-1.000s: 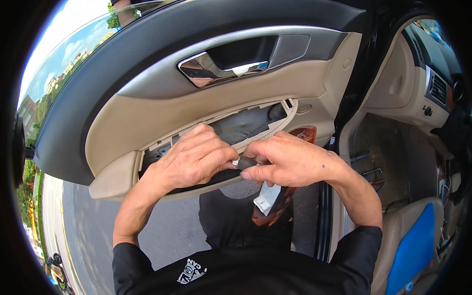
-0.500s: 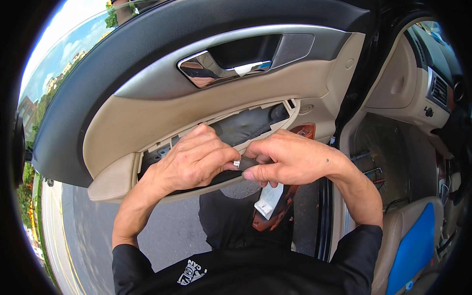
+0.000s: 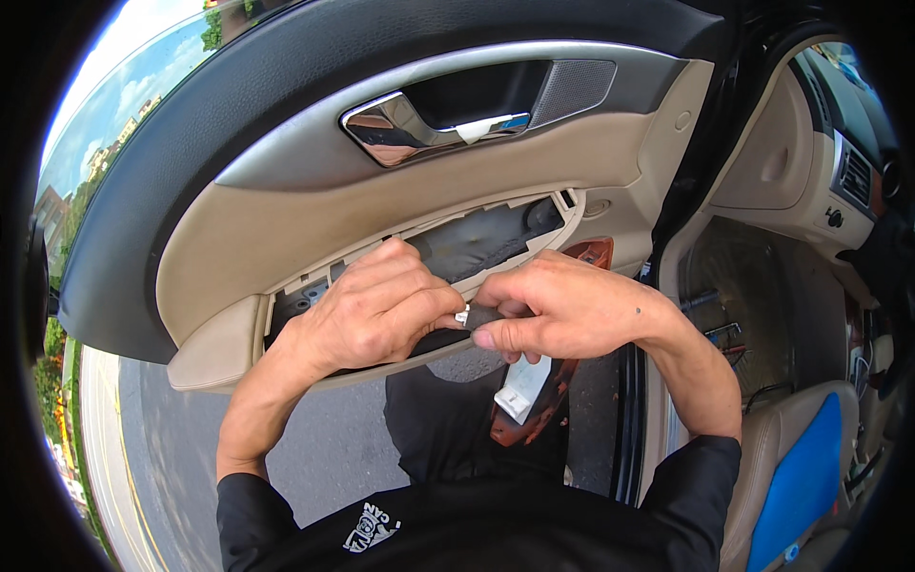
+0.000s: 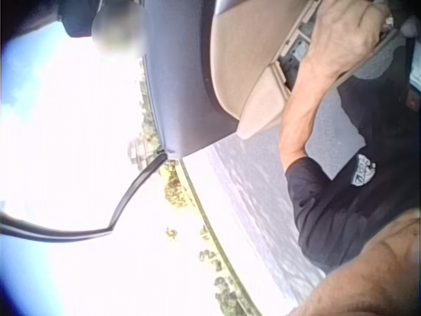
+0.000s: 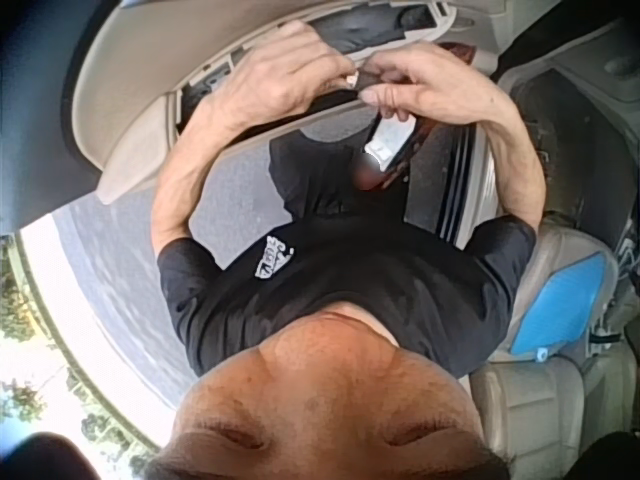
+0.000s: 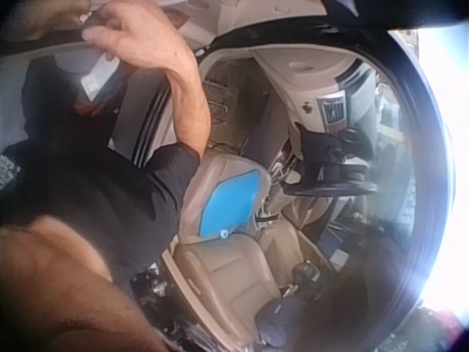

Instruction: The person removes the interior door panel of a car. They use a plastic pry tool to detach the window control trim, disconnect the wiring harness, and then use a screwdriver and a pick tool to remove screws and release the door handle mechanism before pulling the panel away.

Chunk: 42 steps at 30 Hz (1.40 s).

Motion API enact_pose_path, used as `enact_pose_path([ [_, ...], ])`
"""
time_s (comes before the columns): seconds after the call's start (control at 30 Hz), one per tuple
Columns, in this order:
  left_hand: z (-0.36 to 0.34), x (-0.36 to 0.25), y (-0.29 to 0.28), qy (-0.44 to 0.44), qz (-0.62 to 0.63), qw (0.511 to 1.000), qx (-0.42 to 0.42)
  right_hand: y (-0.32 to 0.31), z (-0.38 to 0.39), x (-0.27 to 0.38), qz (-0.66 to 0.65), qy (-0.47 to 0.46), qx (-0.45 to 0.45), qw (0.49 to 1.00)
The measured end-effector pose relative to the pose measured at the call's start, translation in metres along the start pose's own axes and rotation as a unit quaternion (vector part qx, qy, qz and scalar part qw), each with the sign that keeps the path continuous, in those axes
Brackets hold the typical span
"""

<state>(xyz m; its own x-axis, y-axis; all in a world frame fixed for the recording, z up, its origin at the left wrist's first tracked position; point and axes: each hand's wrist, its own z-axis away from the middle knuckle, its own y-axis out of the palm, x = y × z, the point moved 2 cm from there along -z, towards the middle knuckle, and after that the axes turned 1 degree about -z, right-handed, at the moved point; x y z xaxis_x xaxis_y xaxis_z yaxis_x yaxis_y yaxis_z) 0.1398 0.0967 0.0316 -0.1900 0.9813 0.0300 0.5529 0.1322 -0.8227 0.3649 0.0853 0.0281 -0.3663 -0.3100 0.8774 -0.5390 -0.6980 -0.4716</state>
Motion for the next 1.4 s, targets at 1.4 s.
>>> enact_pose_path([
  [1.4, 0.017, 0.001, -0.020, -0.041, -0.024, 0.999, 0.013, -0.009, 0.054, -0.065, -0.134, 0.032, -0.261, 0.956],
])
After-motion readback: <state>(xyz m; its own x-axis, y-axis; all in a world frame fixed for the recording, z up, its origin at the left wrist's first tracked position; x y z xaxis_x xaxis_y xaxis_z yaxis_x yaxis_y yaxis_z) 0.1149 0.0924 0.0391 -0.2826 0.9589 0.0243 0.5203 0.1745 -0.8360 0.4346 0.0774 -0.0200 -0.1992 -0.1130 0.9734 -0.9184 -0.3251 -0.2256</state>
